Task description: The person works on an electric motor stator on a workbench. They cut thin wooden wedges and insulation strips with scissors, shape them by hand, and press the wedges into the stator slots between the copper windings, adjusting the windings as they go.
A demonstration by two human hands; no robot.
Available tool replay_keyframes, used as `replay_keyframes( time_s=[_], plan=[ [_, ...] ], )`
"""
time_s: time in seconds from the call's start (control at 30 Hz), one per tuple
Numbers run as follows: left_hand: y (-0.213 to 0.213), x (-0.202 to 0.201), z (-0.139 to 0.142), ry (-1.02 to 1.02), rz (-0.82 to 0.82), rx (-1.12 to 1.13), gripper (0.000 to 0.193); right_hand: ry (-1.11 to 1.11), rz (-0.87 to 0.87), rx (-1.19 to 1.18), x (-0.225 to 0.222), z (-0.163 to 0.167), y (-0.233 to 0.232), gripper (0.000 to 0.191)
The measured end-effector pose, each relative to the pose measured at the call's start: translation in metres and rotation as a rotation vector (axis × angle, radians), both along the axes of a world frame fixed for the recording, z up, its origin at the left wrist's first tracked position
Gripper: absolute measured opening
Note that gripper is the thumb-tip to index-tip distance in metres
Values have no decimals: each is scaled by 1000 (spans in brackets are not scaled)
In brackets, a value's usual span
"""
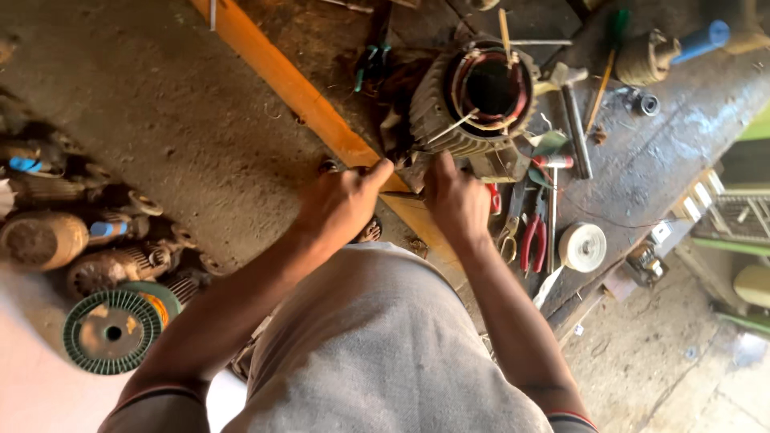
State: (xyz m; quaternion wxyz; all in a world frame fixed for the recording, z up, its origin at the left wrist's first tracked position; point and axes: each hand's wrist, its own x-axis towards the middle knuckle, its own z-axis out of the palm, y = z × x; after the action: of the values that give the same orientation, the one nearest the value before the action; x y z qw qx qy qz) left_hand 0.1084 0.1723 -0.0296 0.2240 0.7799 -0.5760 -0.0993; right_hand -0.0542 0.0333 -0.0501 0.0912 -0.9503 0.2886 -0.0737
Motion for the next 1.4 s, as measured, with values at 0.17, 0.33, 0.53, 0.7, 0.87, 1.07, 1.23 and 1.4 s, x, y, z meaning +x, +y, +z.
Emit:
replay_keyframes(
  time_s=[0.17,0.33,0.53,0.7,0.87,1.07,1.23,1.4],
  plan=[
    [0,2,7,110,-39,26,28,-95,101,131,-6,-5,-7,24],
    [2,0,5,110,11,-110,18,-180,221,252,-9,-23,-3,24],
    [-4,14,-5,1432,111,88,7,14,5,-39,-3,-37,-13,15],
    [-4,16,0,1396,103,101,6,-163,28,93,-5,-20,-7,18],
    [4,11,6,715,-8,23,9,40,126,145,-3,-10,-6,16],
    [-5,8,-3,-55,-49,-12,23,-76,31,155,0,1,2,18],
    [4,5,-1,-235,-151,-3,34,-134,-32,128,-1,-5,2,12],
    [-11,1,-16,-28,-118,286,21,-38,151,24,-1,-7,3,16]
  ],
)
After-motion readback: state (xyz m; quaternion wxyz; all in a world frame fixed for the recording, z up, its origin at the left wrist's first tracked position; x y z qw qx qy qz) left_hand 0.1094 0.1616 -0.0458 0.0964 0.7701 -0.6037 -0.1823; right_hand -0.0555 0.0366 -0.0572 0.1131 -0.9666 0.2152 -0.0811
